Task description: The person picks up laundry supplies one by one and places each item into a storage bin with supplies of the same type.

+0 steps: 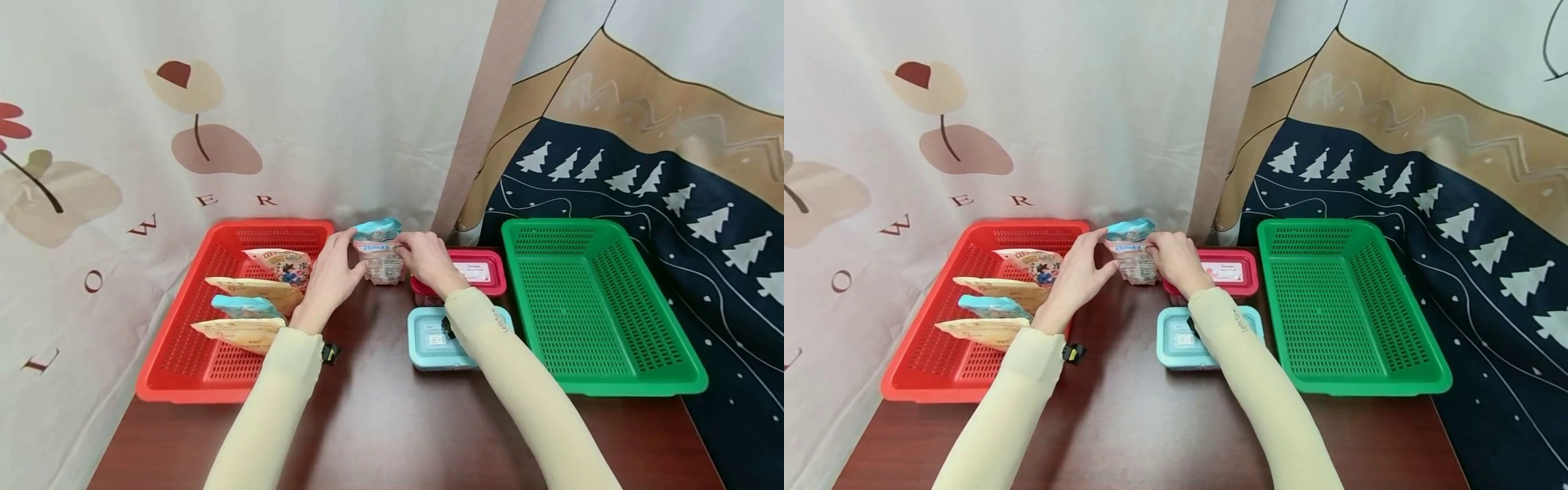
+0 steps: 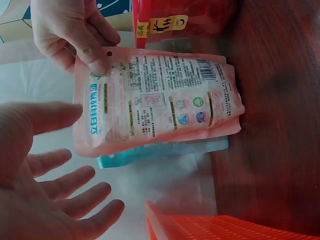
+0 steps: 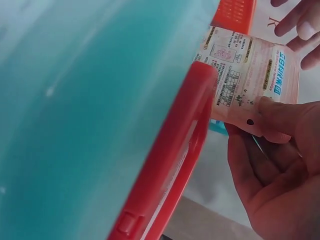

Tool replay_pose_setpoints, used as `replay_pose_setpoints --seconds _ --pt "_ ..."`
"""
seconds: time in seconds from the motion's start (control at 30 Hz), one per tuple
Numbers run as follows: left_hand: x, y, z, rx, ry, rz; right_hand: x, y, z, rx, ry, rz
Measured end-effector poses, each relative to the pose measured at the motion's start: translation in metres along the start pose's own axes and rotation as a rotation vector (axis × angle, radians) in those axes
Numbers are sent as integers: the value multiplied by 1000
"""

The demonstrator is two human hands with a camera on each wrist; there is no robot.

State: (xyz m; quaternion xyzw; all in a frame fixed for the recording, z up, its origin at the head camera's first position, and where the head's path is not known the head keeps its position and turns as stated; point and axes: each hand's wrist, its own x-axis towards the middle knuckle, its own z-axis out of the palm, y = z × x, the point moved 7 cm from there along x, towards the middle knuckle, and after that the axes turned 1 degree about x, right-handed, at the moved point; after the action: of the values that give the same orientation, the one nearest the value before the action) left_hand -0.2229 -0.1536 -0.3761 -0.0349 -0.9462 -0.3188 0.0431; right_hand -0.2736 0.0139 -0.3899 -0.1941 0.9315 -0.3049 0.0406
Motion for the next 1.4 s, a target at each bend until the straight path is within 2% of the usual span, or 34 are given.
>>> replay_pose_setpoints --seconds 0.17,0.3,0.5,0.67,0.8,0.97,1.4 --pt "0 -1 -1 -2 37 47 -4 -5 1 -12 13 -29" --pt "-1 -2 -1 -8 38 70 -9 -9 1 5 29 -45" --pt "-4 -3 -4 -20 53 41 -20 -11 -3 35 58 -89" --pt "-8 0 -6 -28 74 46 -29 -11 -5 55 62 -73" --pt "-12 2 -8 -47 101 68 -37 -13 -7 88 64 -56" --pt "-18 6 -12 -60 127 98 -44 -16 -11 84 92 -73" --pt "-37 20 -20 -106 130 134 -67 -24 -23 111 142 -105"
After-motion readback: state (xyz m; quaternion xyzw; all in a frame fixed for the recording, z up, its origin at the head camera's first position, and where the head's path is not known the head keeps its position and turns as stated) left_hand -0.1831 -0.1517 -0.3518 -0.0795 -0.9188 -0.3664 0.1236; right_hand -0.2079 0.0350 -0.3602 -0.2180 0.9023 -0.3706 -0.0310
